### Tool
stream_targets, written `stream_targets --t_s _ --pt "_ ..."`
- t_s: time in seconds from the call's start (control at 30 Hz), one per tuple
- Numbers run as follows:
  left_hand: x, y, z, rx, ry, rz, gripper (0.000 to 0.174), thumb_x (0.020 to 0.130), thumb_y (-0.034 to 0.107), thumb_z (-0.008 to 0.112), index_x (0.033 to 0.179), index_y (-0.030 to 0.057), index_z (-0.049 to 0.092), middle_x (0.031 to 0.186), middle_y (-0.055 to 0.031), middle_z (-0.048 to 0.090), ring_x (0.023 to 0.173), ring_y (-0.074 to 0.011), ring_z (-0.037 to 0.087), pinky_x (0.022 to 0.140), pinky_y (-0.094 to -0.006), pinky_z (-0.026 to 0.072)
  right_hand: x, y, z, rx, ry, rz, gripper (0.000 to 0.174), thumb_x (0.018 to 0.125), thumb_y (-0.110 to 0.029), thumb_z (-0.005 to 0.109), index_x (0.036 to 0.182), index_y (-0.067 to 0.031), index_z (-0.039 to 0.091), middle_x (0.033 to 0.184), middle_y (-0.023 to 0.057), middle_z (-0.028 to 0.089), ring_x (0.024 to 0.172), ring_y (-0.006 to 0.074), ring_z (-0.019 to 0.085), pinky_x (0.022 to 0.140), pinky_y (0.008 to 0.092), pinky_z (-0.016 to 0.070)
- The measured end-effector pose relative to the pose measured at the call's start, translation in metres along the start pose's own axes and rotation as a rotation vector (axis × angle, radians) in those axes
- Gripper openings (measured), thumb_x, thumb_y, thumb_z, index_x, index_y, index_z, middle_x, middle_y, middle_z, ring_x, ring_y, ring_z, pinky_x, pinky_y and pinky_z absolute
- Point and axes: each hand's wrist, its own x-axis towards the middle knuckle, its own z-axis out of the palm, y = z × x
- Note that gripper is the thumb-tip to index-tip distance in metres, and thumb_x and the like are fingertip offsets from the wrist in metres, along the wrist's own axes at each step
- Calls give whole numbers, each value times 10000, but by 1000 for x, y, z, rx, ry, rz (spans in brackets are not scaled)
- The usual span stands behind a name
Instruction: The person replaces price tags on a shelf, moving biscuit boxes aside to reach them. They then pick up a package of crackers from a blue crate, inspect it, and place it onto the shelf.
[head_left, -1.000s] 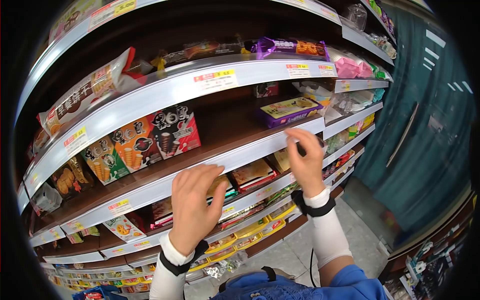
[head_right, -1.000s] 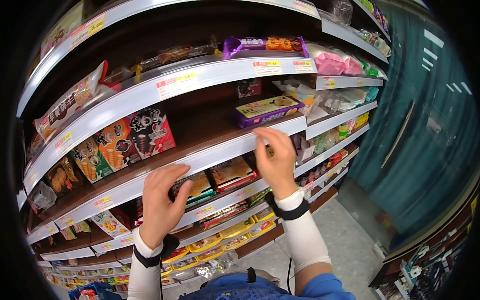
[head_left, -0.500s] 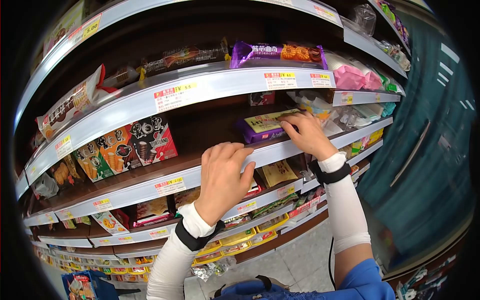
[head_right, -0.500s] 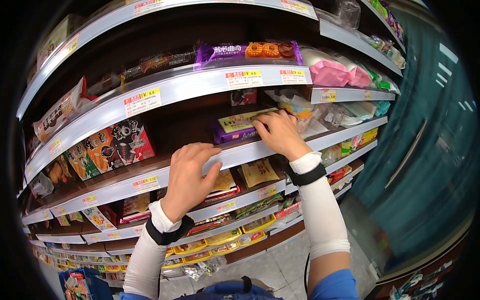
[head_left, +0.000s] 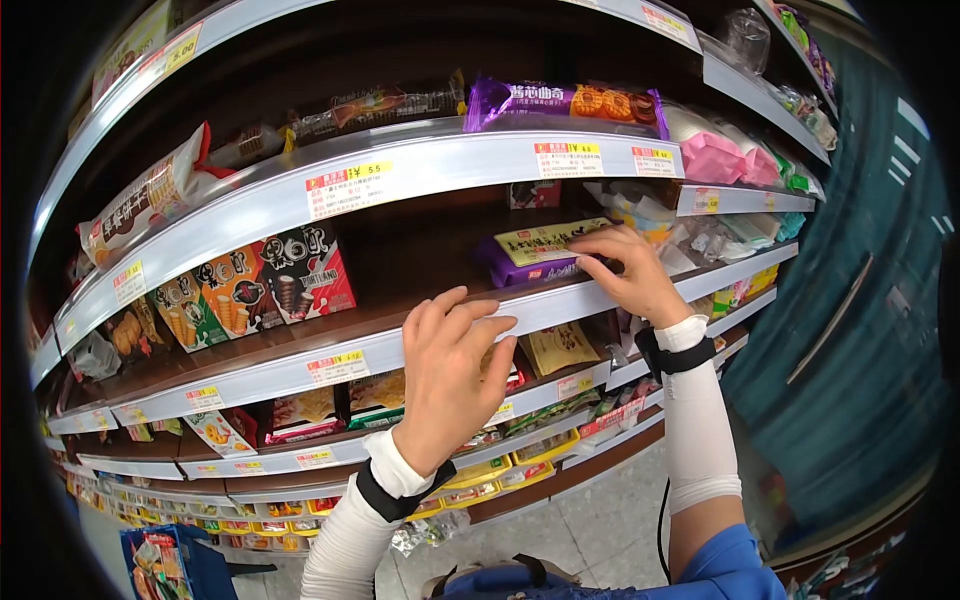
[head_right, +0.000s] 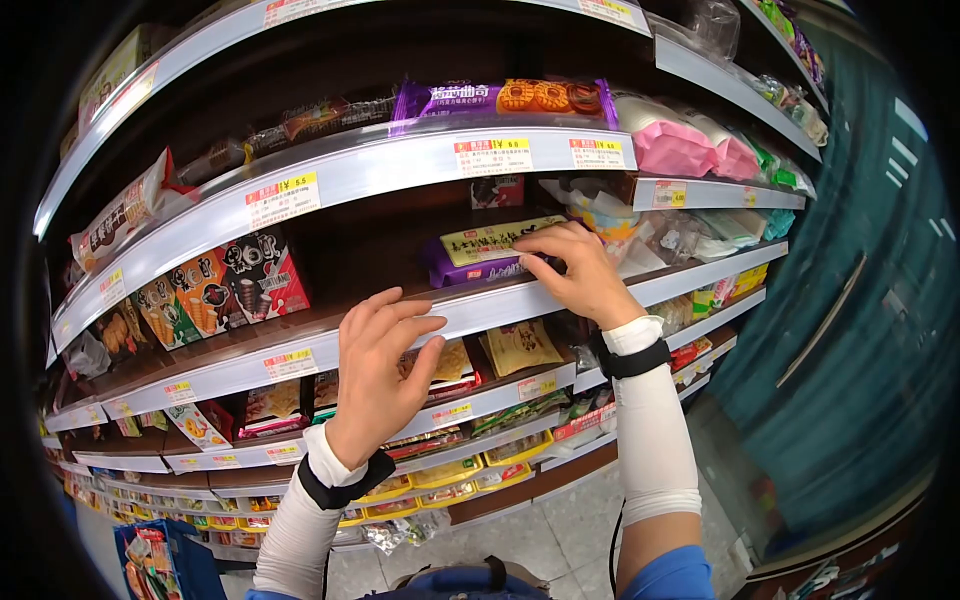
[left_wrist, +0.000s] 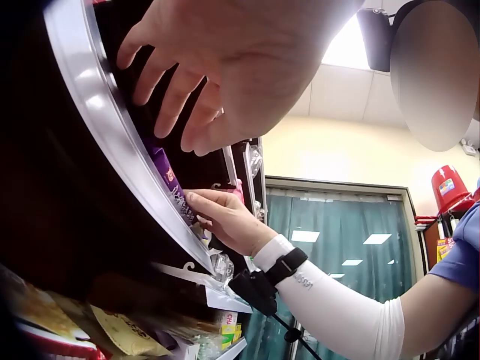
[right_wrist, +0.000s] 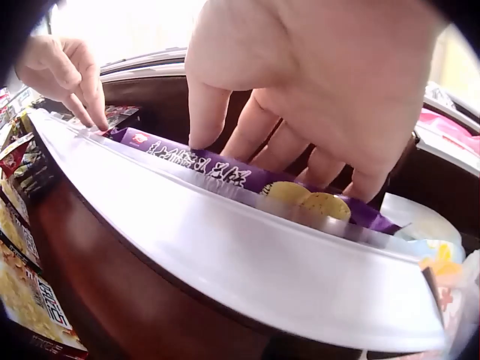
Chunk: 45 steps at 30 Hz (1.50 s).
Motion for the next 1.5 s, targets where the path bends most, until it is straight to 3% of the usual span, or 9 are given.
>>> stream_targets --t_s 0.13,0.23,0.33,0.37,0.53,0.6,0.87,1.3,1.5 --pt "-2 7 -6 -87 37 -8 125 792 124 657 896 56 671 920 -76 641 974 -300 563 866 -409 402 -6 -24 -1 -35 182 -118 155 794 -52 647 943 -66 683 929 76 669 892 263 591 814 364 460" --pt "-9 11 -10 -537 -76 -427 222 885 209 606 874 -2 672 739 -90 652 691 -235 610 634 -319 460 -21 -64 0 -54 222 -243 232 738 -32 681 961 -97 680 950 57 661 904 248 609 776 366 466" --pt "-15 5 -16 -912 -305 -681 296 920 258 580 908 -26 661 763 -84 659 680 -135 613 587 -278 454 -39 -96 8 -49 182 -278 268 697 -44 708 952 -121 682 977 41 654 902 236 610 765 347 465" --pt "-21 4 -10 -1037 -296 -691 321 935 277 568 937 -36 643 755 -62 651 687 -62 594 565 -225 446 -45 -103 12 -67 157 -267 278 685 -45 717 949 -124 681 995 37 650 901 231 610 766 345 467" --pt "-32 2 -17 -1130 -325 -698 267 934 240 566 962 -19 628 725 -40 647 684 -49 589 596 -183 457 -64 -124 21 7 131 -153 273 712 -29 708 976 -92 681 1074 65 631 918 241 613 786 351 476" --pt "-37 -6 -21 -952 -416 -705 254 931 234 564 959 -9 634 734 -41 659 674 -59 594 600 -206 466 -71 -134 24 271 148 68 255 754 -24 685 1007 -51 674 1101 94 624 960 254 613 801 347 487" --pt "-48 -7 -22 -868 -502 -522 273 920 240 536 958 -14 628 687 -101 661 620 -143 623 584 -268 473 -94 -151 32 558 144 496 242 835 5 625 1076 21 644 905 91 672 788 127 634 727 245 502" --pt "-20 9 -12 -764 -534 -505 254 938 176 537 1046 -40 615 774 -58 663 735 -88 618 668 -237 490 -92 -118 13 753 64 529 265 853 -37 630 1114 2 614 842 58 663 768 110 635 703 238 499" --pt "-5 21 16 -689 -383 -461 224 897 194 572 962 -7 647 717 -103 674 596 -146 635 561 -267 481 -90 -85 -6 773 67 506 233 845 -21 628 1075 19 619 843 63 667 758 110 642 692 234 505"
